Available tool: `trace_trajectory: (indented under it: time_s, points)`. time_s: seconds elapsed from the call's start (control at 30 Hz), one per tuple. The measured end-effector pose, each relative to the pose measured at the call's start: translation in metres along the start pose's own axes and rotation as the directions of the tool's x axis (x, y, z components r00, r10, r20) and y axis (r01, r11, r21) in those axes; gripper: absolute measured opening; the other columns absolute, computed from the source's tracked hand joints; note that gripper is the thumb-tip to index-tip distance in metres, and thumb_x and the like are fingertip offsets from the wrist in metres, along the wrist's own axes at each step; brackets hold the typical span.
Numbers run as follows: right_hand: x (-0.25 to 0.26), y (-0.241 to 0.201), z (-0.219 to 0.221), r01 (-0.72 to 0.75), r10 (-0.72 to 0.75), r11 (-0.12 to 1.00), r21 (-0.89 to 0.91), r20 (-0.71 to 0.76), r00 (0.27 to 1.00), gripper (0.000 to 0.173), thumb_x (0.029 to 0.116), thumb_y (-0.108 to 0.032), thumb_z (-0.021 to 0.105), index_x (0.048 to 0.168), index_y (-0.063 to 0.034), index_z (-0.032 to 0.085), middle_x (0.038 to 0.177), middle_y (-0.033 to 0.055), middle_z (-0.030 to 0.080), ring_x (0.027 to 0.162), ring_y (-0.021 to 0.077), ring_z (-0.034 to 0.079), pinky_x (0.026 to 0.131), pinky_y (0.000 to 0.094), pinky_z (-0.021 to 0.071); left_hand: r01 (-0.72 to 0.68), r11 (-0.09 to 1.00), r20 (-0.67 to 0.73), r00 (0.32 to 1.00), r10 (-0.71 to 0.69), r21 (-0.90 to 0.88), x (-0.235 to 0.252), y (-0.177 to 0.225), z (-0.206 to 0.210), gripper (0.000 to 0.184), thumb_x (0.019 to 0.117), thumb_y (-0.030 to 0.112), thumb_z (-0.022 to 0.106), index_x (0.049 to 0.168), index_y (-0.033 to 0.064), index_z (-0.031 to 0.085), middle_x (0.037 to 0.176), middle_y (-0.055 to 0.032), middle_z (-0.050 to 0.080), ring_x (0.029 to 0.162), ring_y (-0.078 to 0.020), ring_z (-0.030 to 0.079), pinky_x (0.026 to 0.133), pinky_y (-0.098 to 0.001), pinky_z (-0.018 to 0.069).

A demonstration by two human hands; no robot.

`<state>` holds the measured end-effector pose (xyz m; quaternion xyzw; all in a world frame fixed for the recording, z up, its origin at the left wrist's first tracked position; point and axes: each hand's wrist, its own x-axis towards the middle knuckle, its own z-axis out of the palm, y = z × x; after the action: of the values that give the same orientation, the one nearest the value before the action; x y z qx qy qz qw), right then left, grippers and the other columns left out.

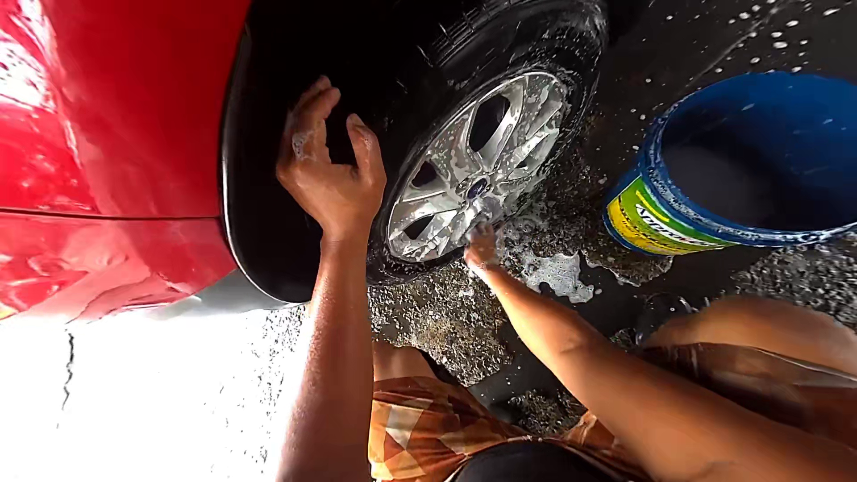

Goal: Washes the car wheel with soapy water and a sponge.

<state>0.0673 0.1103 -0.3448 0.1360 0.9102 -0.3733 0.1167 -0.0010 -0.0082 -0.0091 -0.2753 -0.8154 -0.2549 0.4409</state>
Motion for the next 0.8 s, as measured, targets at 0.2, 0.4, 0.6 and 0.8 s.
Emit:
trace_trajectory:
  time_s: [0.2, 0.4, 0.6, 0.8]
  points:
    - [-0.009, -0.036, -0.042, -0.169, 0.363, 0.063, 0.984, 0.135, 0.922, 0.033, 0.1091, -0.014, 0.039, 0.136, 0.0023, 0.049, 0.119, 0.0219, 0.060, 0.095, 0.0276, 0.063, 0.078, 0.0432, 0.0562, 0.033, 0.999, -0.009, 0.999, -0.033, 0.011, 0.003, 0.003, 0.001, 0.030, 0.0977, 0.017, 0.057, 0.113, -0.0022, 0.073, 0.125, -0.0176, 0.071, 0.121, -0.0234, 0.068, 0.103, -0.0373, 0.0542]
    - [-0.024, -0.024, 0.027, -0.274, 0.200, 0.368, 0.889, 0.212, 0.957, 0.036, 0.1066, -0.017, 0.048, 0.137, 0.0034, 0.052, 0.117, 0.0207, 0.069, 0.096, 0.0269, 0.071, 0.078, 0.0418, 0.0605, 0.011, 1.000, 0.006, 1.000, -0.011, 0.006, 0.001, 0.000, 0.001, 0.029, 0.0981, 0.017, 0.056, 0.113, -0.0020, 0.073, 0.125, -0.0171, 0.071, 0.121, -0.0240, 0.067, 0.104, -0.0379, 0.0534]
    - [-0.068, -0.086, 0.015, -0.190, 0.275, 0.547, 0.815, 0.039, 0.961, 0.036, 0.1023, -0.008, 0.052, 0.135, 0.0077, 0.052, 0.127, 0.0271, 0.059, 0.100, 0.0276, 0.068, 0.086, 0.0394, 0.0590, 0.022, 1.000, -0.008, 1.000, -0.022, 0.008, 0.003, 0.002, 0.000, 0.029, 0.0978, 0.017, 0.056, 0.113, -0.0015, 0.073, 0.124, -0.0172, 0.072, 0.122, -0.0242, 0.067, 0.104, -0.0375, 0.0531]
    - [-0.096, -0.104, 0.041, -0.283, 0.167, 0.529, 0.800, 0.229, 0.959, 0.040, 0.0989, -0.008, 0.060, 0.137, 0.0032, 0.052, 0.124, 0.0253, 0.060, 0.090, 0.0265, 0.071, 0.078, 0.0393, 0.0621, -0.002, 1.000, -0.008, 1.000, 0.002, 0.012, 0.002, -0.001, 0.002, 0.029, 0.0987, 0.017, 0.055, 0.113, -0.0022, 0.072, 0.125, -0.0179, 0.071, 0.120, -0.0242, 0.068, 0.102, -0.0372, 0.0543]
